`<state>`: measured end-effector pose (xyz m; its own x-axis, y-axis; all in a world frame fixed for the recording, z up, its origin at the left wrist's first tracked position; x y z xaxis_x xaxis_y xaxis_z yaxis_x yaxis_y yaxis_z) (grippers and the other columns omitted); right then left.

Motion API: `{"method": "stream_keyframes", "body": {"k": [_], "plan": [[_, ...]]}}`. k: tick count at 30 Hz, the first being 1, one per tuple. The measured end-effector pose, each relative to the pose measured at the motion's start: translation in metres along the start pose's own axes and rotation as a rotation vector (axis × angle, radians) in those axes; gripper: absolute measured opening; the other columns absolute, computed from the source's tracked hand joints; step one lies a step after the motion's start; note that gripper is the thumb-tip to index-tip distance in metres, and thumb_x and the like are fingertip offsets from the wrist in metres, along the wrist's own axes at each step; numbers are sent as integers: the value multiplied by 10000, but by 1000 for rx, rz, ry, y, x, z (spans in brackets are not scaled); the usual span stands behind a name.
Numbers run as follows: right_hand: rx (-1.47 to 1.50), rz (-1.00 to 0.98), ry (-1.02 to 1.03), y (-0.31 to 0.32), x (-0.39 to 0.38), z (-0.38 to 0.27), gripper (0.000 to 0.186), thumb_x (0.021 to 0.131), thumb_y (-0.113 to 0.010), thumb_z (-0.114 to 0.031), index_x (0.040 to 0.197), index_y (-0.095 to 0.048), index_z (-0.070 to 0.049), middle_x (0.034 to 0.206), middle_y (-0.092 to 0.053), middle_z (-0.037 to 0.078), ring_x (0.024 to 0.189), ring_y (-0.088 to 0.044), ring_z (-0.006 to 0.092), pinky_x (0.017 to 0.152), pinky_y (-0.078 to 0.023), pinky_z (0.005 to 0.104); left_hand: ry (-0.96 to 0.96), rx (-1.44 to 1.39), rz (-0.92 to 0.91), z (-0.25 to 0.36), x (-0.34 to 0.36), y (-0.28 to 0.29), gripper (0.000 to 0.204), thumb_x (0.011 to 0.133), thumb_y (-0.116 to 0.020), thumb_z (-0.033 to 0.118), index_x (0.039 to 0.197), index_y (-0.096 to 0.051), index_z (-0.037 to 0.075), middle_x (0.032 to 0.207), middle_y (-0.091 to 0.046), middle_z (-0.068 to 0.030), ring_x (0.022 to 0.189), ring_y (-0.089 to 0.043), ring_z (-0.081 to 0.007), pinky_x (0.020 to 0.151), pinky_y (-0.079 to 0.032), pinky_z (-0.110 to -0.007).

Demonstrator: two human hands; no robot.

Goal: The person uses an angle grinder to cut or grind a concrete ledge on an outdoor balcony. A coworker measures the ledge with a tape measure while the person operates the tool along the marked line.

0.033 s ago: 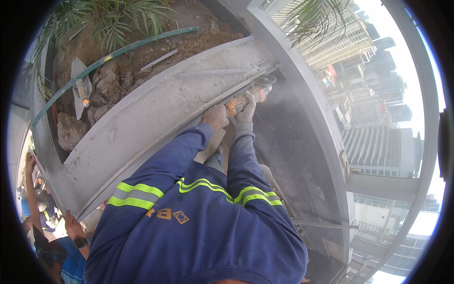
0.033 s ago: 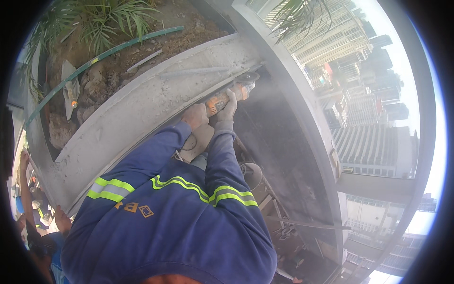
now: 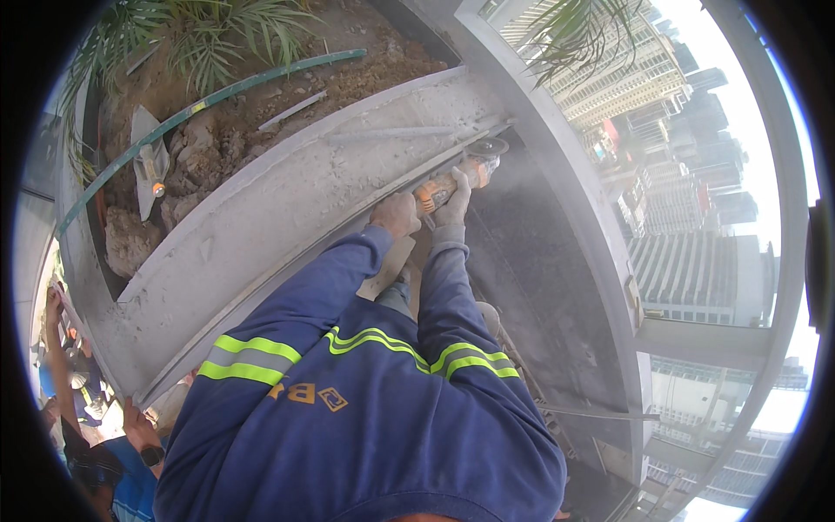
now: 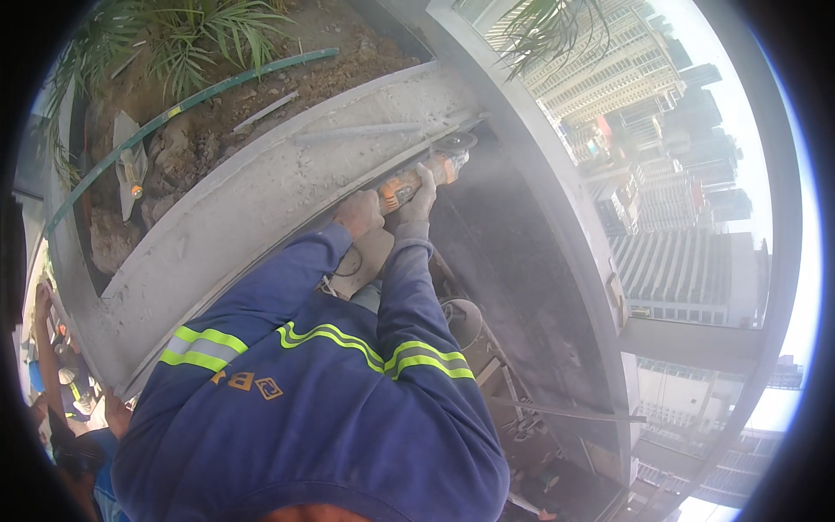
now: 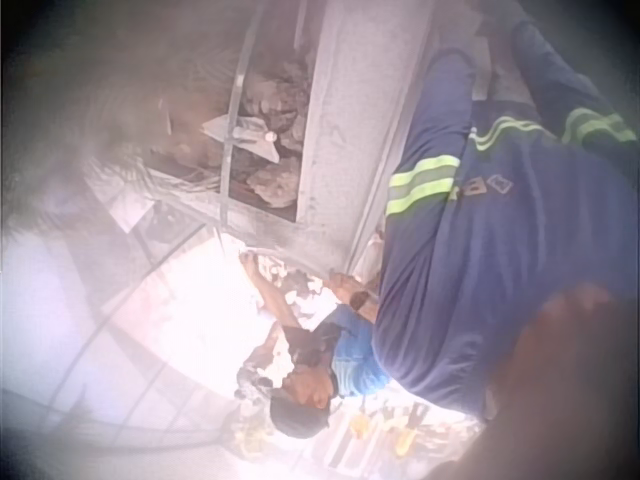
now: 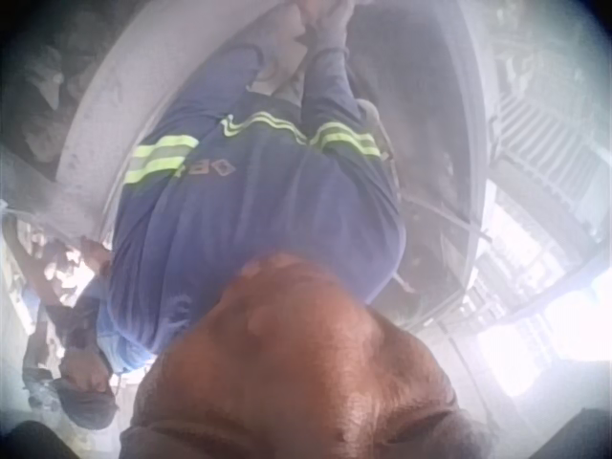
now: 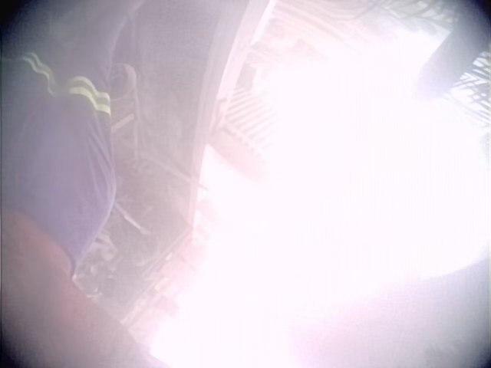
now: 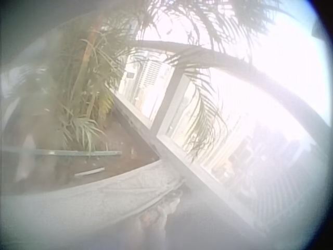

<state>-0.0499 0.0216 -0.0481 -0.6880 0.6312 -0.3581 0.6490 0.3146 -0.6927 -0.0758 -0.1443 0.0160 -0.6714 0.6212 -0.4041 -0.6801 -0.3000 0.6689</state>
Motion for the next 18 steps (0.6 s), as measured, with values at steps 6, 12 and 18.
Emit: {"method": "stream_keyframes", "body": {"k": [6,12,18], "plan": [[-10,13,-2,-10,-3,-1,298,839,-703,-184,1070,-579,-42,912,-623,90,810,-675,271,729,-593,409,6,2,8,-2,4,4,365,753,-722,154,1085,-710,4,1126,-708,-241,1082,-684,-395,928,-553,-476],[-1,12,9,-10,-1,-1,290,841,-699,-181,1068,-583,-44,923,-623,92,812,-676,275,737,-592,413,16,4,21,-2,4,5,364,753,-715,145,1089,-713,5,1130,-706,-244,1091,-679,-402,937,-549,-482],[-15,9,-23,-35,-29,-5,267,858,-678,-214,1049,-596,-47,929,-637,95,810,-675,273,739,-588,419,20,14,26,-6,2,6,360,748,-715,146,1078,-718,3,1128,-708,-241,1081,-684,-403,933,-552,-488]]}}
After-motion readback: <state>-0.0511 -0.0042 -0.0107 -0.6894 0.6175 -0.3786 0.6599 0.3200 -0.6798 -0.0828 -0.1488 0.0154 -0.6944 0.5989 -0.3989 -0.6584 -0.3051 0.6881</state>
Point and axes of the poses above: each hand's wrist, its own x-axis towards the middle knuckle, its own y-axis out of the back of the hand, z = x × y, the point moved 6 cm from there along x, towards the middle knuckle
